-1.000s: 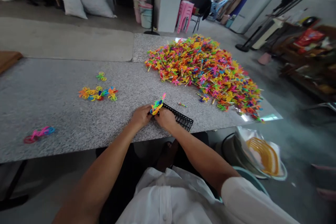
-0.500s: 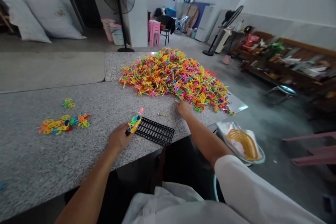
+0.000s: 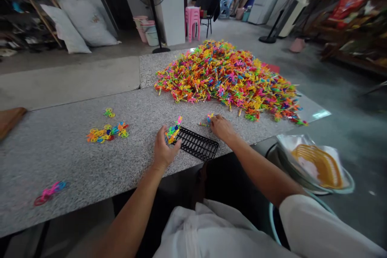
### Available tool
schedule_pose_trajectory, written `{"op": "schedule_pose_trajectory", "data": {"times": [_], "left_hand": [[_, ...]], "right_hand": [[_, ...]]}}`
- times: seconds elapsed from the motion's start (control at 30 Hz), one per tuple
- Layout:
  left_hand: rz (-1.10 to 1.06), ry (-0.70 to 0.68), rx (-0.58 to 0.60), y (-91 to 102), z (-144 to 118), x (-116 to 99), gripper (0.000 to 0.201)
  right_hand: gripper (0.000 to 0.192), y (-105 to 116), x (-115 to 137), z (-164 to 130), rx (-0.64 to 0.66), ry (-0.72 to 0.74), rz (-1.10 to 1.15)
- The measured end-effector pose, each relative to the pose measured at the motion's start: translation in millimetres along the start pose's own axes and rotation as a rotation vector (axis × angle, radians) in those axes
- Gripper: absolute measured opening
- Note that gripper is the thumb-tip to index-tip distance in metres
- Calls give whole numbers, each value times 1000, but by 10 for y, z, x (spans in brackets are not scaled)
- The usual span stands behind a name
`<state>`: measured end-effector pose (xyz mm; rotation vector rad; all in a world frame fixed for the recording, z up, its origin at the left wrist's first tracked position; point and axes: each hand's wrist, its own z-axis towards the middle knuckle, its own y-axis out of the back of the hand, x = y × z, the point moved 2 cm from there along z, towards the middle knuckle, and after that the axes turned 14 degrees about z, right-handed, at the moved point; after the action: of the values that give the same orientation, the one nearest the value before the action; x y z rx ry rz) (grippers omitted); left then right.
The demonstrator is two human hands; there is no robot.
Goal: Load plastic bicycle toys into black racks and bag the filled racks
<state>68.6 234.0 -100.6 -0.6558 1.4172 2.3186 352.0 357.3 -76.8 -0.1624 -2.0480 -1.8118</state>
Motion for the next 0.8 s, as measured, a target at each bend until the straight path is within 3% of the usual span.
{"op": "schedule_pose_trajectory", "data": {"times": [0.07, 0.17, 0.27, 0.43, 0.5, 0.67, 0.8], "left_hand": [[13, 98, -40, -45, 78, -119, 81], [42, 199, -17, -66, 190, -206, 56], [48, 224, 2, -43, 235, -216, 41], [60, 228, -5, -50, 214, -170, 34], [64, 184, -26, -67, 192, -148, 41], [28, 151, -10, -96, 77, -36, 86], [30, 230, 72, -118, 4, 80, 88]], "right_hand": [[34, -15, 14, -17, -41, -66, 46], [35, -33, 15, -33, -71, -135, 79], [35, -48, -3, -57, -90, -139, 87], [41, -80, -62, -126, -111, -178, 94], [41, -80, -86, -146, -98, -193, 88], [33, -34, -114, -123, -105, -205, 142], [26, -91, 5, -60, -127, -196, 422]]}}
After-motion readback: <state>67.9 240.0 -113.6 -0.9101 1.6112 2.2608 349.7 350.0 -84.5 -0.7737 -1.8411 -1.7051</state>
